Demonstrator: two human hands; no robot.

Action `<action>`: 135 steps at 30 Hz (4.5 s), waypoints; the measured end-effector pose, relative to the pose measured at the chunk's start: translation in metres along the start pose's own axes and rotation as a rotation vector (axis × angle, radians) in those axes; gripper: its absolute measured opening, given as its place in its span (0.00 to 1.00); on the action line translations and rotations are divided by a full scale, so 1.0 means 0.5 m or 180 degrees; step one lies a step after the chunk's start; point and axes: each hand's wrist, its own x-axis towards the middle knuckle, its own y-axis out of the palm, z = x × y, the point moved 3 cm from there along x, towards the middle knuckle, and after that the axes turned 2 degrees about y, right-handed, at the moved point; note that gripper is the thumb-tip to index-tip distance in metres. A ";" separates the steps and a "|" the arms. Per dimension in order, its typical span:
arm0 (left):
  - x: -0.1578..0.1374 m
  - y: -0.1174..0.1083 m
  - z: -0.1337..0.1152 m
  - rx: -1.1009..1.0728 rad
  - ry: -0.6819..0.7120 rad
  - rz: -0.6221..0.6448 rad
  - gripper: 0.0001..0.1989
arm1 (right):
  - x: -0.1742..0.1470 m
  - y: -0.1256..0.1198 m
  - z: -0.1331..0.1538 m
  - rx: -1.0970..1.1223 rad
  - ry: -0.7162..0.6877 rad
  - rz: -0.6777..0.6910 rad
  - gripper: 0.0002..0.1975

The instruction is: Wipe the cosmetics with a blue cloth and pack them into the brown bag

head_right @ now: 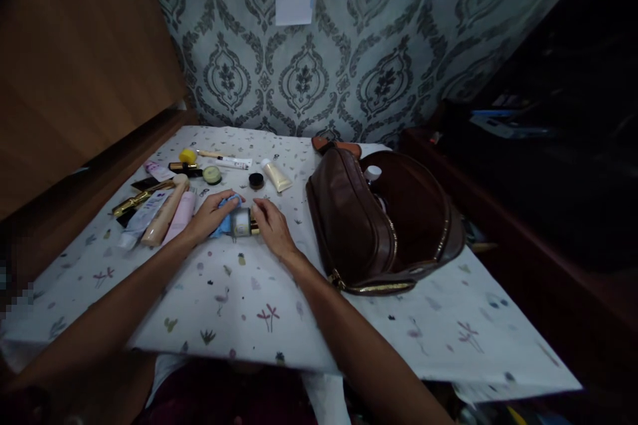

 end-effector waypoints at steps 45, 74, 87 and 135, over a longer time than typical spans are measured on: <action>-0.166 0.027 -0.101 0.1311 0.0879 0.0836 0.26 | -0.151 -0.056 0.036 0.0747 0.0406 0.1285 0.29; -0.237 0.045 -0.122 0.1792 0.1033 0.1150 0.33 | -0.201 -0.087 0.076 -0.0310 -0.0265 0.1657 0.29; -0.218 0.059 -0.106 0.1520 0.0149 0.1510 0.30 | -0.232 -0.093 0.065 -0.0454 -0.0439 0.1166 0.31; -0.193 0.042 -0.078 -0.0865 -0.0449 0.1118 0.25 | -0.182 -0.046 0.033 0.0514 0.0543 0.0225 0.33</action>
